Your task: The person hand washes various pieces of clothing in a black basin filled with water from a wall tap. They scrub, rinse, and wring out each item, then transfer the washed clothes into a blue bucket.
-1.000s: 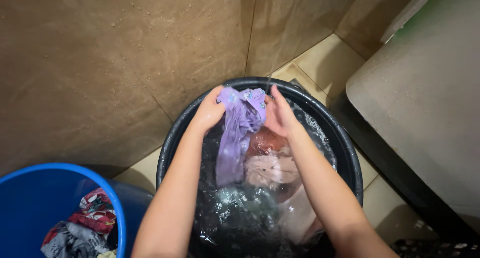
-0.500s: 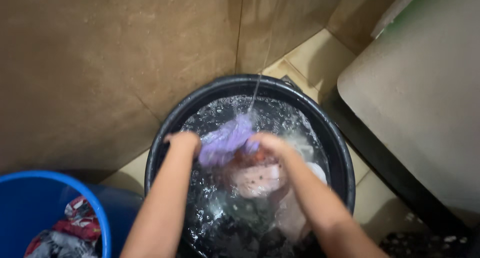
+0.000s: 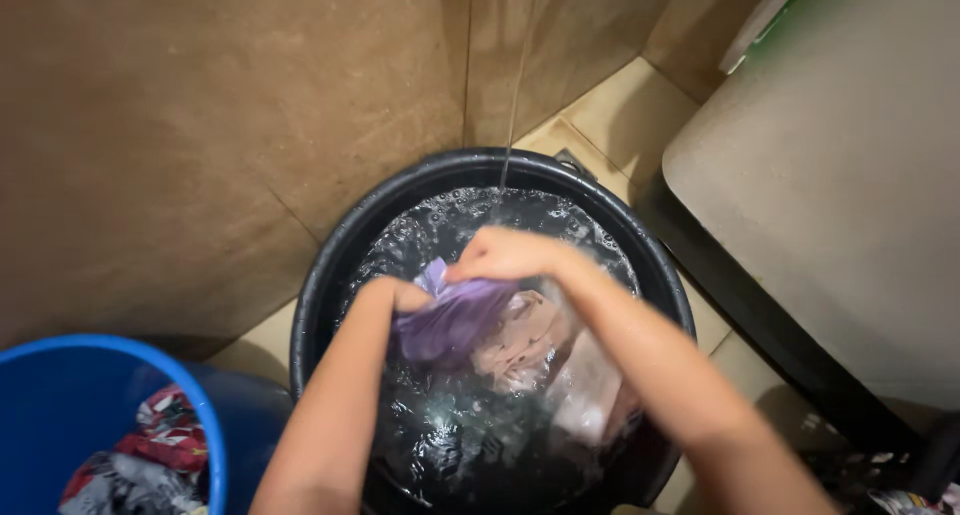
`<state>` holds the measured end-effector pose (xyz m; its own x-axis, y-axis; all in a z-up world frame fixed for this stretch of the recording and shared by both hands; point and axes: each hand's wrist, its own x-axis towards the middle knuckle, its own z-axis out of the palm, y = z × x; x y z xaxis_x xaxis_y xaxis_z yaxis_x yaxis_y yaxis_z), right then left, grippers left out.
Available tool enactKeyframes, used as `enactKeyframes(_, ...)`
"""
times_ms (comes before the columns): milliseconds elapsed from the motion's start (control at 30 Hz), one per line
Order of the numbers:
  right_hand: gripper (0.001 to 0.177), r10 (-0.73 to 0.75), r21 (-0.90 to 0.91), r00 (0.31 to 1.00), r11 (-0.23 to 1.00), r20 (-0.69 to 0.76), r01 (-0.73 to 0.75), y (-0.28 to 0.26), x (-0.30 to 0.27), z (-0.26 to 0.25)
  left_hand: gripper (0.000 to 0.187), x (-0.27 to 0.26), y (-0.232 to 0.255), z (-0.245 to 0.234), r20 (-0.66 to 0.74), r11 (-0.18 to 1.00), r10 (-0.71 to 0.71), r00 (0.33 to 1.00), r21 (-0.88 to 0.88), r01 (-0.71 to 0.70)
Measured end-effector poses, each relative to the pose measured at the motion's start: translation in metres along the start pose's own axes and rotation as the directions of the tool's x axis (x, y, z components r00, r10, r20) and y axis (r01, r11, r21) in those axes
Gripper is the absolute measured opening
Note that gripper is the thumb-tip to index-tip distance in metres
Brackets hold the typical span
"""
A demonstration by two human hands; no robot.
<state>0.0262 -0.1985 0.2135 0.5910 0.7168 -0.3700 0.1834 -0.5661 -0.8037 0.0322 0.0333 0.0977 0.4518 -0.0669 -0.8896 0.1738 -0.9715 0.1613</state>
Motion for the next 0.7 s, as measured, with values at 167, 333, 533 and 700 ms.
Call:
enactKeyframes(167, 0.052, 0.214, -0.472, 0.975, 0.855, -0.058, -0.215, -0.040, -0.030, -0.051, 0.034, -0.077, 0.059, -0.071, -0.201, 0.896, -0.365, 0.909, 0.191, 0.401)
enactKeyframes(333, 0.031, 0.526, -0.676, 0.820, 0.521, -0.227, -0.521, -0.007, -0.029, -0.060, 0.027, -0.144, 0.122, -0.117, -0.520, 0.832, -0.122, 0.845, 0.411, 0.373)
enactKeyframes(533, 0.035, -0.117, -0.649, 0.671, 0.416, -0.732, -0.637, 0.029, -0.029, -0.053, 0.038, -0.117, 0.102, -0.096, -0.863, 0.945, 0.124, 0.490, 0.253, 0.208)
enactKeyframes(700, 0.056, -0.209, -0.640, 0.606, 0.314, -0.767, -0.701, 0.099, 0.019, 0.022, 0.041, 0.014, 0.072, 0.013, -0.807, 0.987, 0.014, 0.590, 0.107, 0.122)
